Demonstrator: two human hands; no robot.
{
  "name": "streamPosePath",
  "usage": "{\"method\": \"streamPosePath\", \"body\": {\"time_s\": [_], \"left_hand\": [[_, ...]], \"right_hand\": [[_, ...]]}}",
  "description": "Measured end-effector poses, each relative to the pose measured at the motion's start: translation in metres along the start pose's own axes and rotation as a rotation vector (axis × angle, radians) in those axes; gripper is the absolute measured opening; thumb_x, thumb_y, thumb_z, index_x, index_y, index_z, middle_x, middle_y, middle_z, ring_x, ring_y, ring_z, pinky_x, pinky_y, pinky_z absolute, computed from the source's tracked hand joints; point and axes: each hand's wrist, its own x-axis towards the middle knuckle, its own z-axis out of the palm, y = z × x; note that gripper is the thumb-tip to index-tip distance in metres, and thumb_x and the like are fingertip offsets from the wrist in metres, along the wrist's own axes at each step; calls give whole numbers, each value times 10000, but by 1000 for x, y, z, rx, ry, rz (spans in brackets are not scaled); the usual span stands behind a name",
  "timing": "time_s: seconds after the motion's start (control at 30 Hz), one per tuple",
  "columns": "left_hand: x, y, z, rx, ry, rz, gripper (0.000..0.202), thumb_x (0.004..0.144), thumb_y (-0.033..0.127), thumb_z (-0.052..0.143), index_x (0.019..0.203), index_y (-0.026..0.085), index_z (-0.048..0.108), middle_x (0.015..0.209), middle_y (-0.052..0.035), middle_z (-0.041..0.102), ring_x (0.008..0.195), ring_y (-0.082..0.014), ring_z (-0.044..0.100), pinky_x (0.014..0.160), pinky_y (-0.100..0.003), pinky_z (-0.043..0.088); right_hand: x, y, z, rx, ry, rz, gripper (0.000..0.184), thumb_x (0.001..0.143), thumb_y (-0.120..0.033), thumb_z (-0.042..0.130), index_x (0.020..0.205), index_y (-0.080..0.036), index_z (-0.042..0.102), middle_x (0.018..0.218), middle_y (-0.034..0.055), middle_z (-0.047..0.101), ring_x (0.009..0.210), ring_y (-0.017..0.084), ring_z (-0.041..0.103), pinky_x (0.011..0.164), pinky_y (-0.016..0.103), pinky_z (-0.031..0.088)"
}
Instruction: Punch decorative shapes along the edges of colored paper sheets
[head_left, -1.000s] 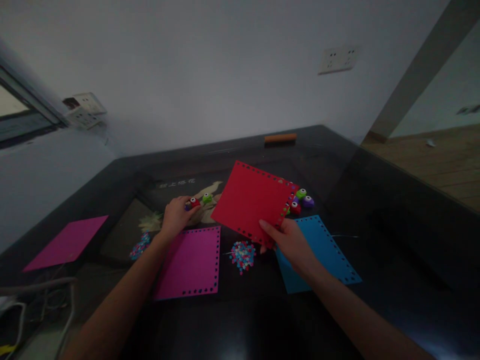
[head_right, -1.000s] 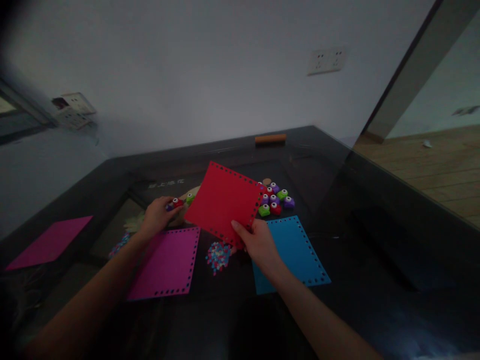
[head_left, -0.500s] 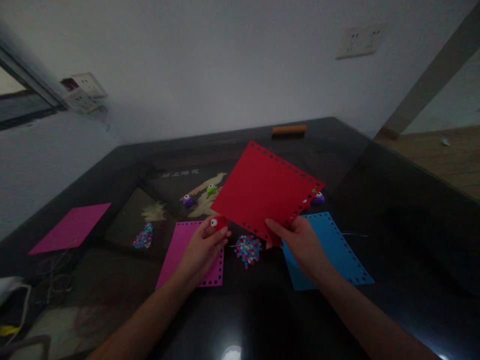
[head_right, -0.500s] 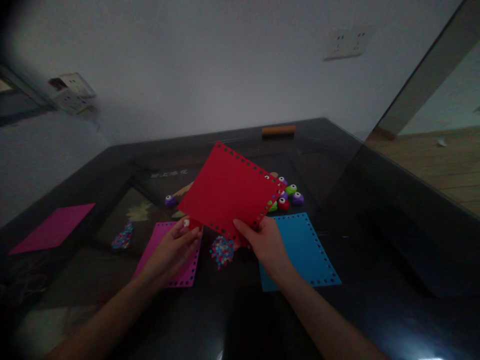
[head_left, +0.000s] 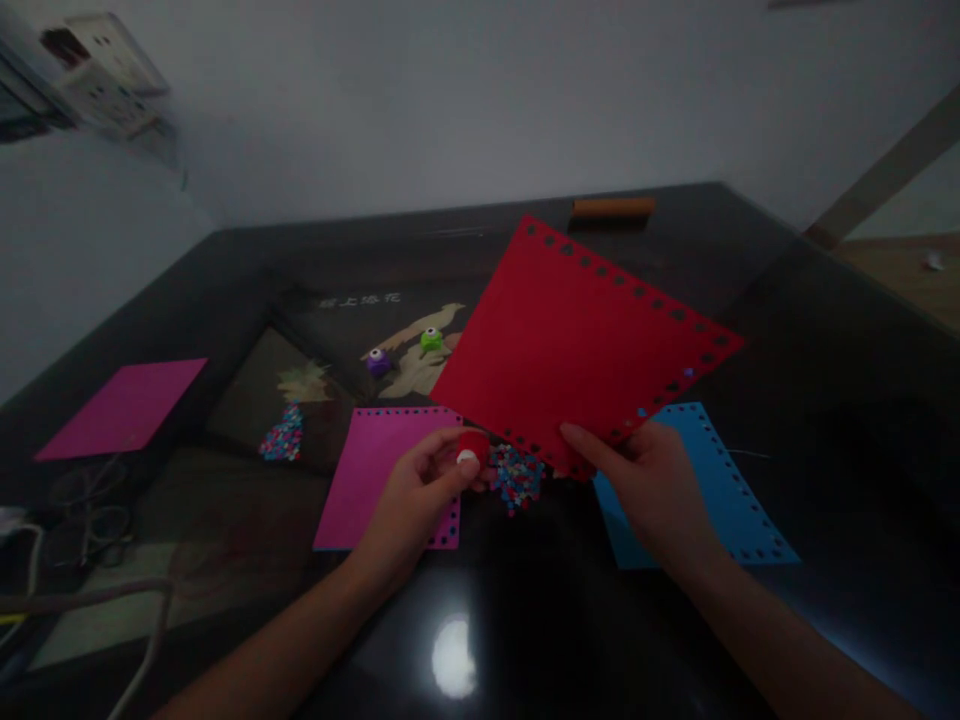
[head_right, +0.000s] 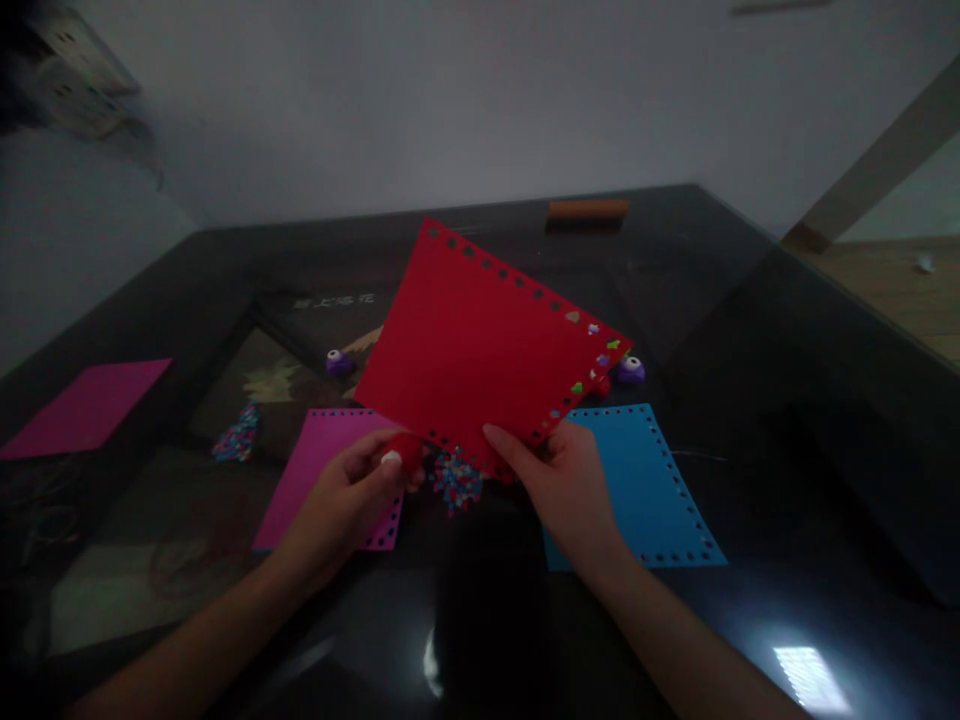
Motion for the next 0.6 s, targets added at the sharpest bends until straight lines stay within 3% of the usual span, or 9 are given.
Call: {"method": "streamPosePath", "body": {"time_s": [0.2, 0.6], "left_hand": [[-5, 3, 3, -33, 9, 13, 385, 648, 340, 815, 959, 176, 659, 775, -11, 681, 648, -125, 593, 613, -233, 454], [-4, 2, 2, -29, 15, 11, 334, 641, 315, 813, 916, 183, 678, 766, -13, 666, 662, -144, 590, 621, -256, 441]], "right_hand": [[-6, -3, 2, -178, 25, -94, 160, 756, -335, 685, 865, -229, 734, 948, 24, 755, 896, 238, 706, 830, 383, 557], [-5, 0, 2, -282, 24, -150, 135, 769, -317, 673, 858, -235, 733, 929, 22, 758, 865, 237, 712, 789, 370, 564]]}}
